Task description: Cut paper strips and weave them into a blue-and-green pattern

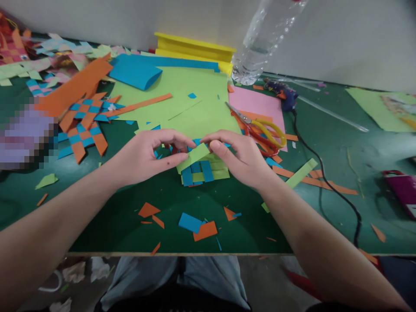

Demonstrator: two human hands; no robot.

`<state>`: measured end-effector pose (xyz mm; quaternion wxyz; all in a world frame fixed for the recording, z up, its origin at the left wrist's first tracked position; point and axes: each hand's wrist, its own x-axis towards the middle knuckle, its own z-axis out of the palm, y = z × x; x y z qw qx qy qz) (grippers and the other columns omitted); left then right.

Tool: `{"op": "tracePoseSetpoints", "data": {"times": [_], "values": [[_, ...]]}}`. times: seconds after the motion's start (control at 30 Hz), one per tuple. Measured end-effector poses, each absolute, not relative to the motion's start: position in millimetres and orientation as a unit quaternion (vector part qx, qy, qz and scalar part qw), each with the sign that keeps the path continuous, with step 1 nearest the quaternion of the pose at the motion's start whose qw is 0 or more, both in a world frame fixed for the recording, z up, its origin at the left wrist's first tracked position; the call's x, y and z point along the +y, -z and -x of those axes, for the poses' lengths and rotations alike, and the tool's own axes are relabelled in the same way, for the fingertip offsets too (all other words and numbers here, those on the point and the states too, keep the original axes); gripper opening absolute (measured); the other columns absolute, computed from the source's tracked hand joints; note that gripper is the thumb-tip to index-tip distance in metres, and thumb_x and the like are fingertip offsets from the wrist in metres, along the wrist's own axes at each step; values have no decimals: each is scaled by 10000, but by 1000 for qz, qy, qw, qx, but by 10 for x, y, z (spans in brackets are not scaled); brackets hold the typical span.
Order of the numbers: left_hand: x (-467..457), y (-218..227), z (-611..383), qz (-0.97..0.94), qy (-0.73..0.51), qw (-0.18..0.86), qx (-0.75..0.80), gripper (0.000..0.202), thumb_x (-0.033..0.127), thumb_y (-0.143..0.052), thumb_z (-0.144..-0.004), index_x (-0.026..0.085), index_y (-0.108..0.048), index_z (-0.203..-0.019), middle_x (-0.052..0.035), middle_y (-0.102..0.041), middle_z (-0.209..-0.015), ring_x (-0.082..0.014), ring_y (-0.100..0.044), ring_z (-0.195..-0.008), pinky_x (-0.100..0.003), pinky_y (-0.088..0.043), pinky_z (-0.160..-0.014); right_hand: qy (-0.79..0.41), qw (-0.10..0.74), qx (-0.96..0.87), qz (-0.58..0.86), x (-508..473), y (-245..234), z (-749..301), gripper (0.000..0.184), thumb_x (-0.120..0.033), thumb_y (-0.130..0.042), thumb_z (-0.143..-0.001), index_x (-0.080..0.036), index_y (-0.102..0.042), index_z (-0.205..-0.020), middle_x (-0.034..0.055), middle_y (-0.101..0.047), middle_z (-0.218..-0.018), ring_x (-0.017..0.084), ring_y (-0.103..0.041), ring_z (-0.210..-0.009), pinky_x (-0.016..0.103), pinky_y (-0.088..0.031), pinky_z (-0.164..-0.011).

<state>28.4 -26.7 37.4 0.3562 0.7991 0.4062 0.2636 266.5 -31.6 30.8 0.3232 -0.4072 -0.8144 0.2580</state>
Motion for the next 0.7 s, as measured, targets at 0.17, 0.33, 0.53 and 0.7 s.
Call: {"op": "tracePoseSetpoints", "data": {"times": [0.17, 0.33, 0.53, 0.7], "values": [[-243, -418, -263, -796, -252, 365, 413, 202, 377, -624, -883, 204, -713, -937, -13, -709, -828, -140, -633, -712, -243, -492, -624, -123, 308, -871, 364, -258, -230, -2701, 184, -310, -593, -943, -180, -673, -1045, 90, -743, -1045, 233, -650, -1021, 383, -477, -911], [-232, -421, -241, -802, -250, 349, 415, 209, 365, -610, -892, 203, -695, -993, -23, -703, -863, -147, -637, -739, -238, -481, -614, -105, 264, -908, 306, -250, -195, -2719, 136, -211, -610, -912, -210, -676, -1030, 90, -706, -1146, 246, -622, -1116, 421, -455, -976], [-232, -403, -233, -807, -244, 356, 404, 250, 305, -589, -913, 203, -640, -1136, -26, -685, -938, -146, -650, -822, -223, -500, -683, -112, 237, -928, 264, -265, -169, -2726, 271, -91, -503, -909, -210, -746, -924, 112, -673, -1169, 249, -603, -1154, 444, -454, -984], [-226, -378, -227, -813, -271, 354, 373, 237, 246, -518, -947, 231, -630, -1155, -6, -642, -917, -120, -608, -793, -214, -486, -709, -104, 228, -937, 244, -249, -151, -2735, 296, -79, -498, -901, -208, -764, -923, 105, -687, -1163, 254, -604, -1155, 454, -456, -979]]}}
